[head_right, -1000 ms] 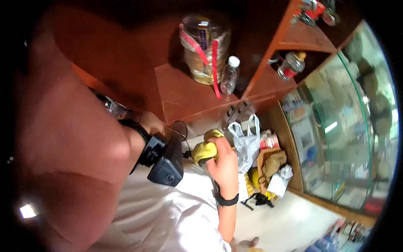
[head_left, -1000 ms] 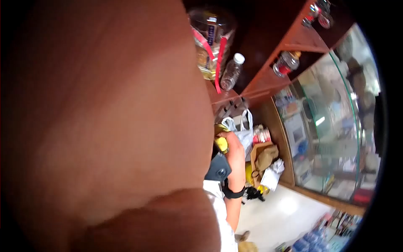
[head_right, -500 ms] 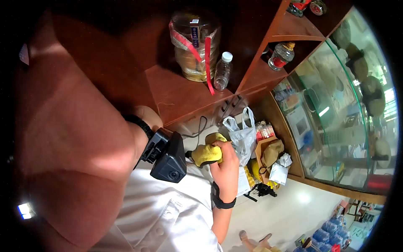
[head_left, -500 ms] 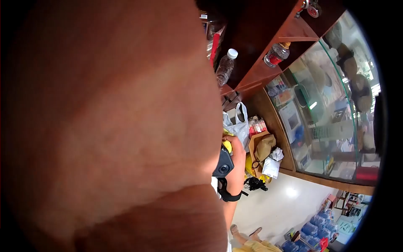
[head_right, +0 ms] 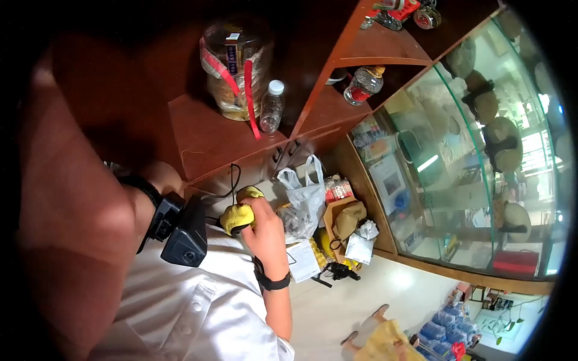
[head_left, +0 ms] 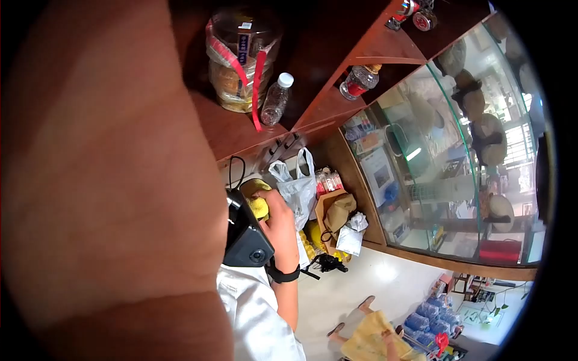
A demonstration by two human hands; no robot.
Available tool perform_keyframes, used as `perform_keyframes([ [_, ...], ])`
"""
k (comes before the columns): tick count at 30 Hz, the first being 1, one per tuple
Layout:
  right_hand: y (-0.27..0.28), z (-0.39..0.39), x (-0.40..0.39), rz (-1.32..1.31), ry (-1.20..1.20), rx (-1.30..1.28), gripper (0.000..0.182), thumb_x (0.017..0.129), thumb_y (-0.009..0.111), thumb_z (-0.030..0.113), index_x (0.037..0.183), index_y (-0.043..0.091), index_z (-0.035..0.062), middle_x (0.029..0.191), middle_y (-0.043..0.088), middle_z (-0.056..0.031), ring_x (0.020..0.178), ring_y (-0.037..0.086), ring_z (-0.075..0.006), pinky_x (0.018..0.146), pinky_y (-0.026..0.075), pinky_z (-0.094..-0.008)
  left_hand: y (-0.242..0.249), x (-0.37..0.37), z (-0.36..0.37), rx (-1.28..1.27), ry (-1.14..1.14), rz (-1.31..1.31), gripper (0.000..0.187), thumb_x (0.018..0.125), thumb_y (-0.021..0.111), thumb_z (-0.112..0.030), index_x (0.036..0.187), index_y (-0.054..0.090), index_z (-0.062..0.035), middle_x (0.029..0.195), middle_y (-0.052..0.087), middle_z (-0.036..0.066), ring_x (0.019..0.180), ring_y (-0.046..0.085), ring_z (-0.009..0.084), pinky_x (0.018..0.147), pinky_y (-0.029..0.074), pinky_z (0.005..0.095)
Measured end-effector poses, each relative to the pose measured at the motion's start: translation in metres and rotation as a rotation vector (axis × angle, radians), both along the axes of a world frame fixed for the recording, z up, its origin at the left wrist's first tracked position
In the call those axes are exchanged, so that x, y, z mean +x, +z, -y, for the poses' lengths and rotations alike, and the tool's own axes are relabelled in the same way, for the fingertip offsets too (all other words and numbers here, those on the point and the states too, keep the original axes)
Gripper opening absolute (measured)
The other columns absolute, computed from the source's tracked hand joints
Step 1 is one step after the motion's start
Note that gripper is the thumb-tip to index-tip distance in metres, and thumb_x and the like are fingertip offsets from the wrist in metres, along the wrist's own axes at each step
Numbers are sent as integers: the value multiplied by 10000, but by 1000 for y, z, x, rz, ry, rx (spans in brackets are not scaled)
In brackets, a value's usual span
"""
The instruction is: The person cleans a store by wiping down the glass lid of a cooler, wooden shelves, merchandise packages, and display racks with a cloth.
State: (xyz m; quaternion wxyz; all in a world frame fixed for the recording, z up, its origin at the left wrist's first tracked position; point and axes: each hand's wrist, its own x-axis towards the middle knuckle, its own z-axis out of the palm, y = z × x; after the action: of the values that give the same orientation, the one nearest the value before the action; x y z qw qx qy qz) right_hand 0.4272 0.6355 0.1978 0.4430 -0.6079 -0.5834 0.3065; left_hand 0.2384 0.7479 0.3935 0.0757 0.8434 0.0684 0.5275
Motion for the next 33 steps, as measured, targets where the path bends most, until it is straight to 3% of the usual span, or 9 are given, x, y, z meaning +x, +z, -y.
perform_keyframes([
  [1, 1, 0, 3, -1, 4, -3, 293, 825, 681, 92, 1086, 604, -15, 991, 642, -219, 954, 631, -450, 832, 514, -404, 0, 2, -1, 5, -3, -6, 744, 971, 597, -510, 1530, 317, -108, 1467, 497, 194, 1361, 470, 406, 1068, 443, 564],
  [3, -2, 2, 10, -6, 11, -2, 304, 805, 680, 55, 1088, 598, -18, 997, 644, -215, 958, 629, -451, 835, 516, -407, 3, 6, 0, 7, -29, -15, 741, 971, 596, -510, 1529, 319, -109, 1467, 497, 194, 1361, 470, 406, 1068, 442, 564],
  [5, -3, 3, 19, 35, 36, 27, 372, 766, 593, -5, 1136, 611, 33, 1075, 647, -202, 957, 629, -458, 804, 528, -461, 4, 11, 2, -3, -39, -19, 738, 972, 596, -509, 1529, 321, -110, 1467, 497, 194, 1362, 469, 406, 1069, 442, 564],
  [17, -1, -18, 49, 33, 157, 76, 398, 738, 605, -6, 1131, 612, 59, 1076, 651, -178, 944, 633, -436, 802, 535, -465, 15, 32, -2, -8, -10, -44, 723, 975, 590, -507, 1525, 332, -115, 1468, 498, 192, 1364, 466, 406, 1071, 439, 563],
  [24, 0, -52, 47, -2, 444, 20, 417, 725, 575, -9, 1137, 616, 37, 1049, 628, -181, 971, 616, -444, 818, 517, -453, 16, 23, -17, -12, 97, -98, 714, 977, 587, -505, 1523, 338, -117, 1468, 499, 191, 1365, 464, 405, 1073, 437, 563],
  [27, -2, -67, 41, 23, 579, 27, 440, 747, 609, 26, 1184, 592, 81, 1103, 628, -150, 940, 638, -424, 792, 528, -500, 14, 8, -27, -11, 155, -96, 710, 978, 585, -504, 1522, 341, -119, 1468, 500, 191, 1366, 463, 405, 1074, 436, 562],
  [33, -4, -93, 21, -60, 728, 85, 502, 718, 612, -18, 1209, 598, 87, 1095, 597, -128, 942, 630, -412, 777, 530, -455, 12, -18, -37, 9, 210, -83, 703, 980, 583, -503, 1520, 346, -121, 1468, 500, 190, 1367, 461, 405, 1075, 435, 562],
])
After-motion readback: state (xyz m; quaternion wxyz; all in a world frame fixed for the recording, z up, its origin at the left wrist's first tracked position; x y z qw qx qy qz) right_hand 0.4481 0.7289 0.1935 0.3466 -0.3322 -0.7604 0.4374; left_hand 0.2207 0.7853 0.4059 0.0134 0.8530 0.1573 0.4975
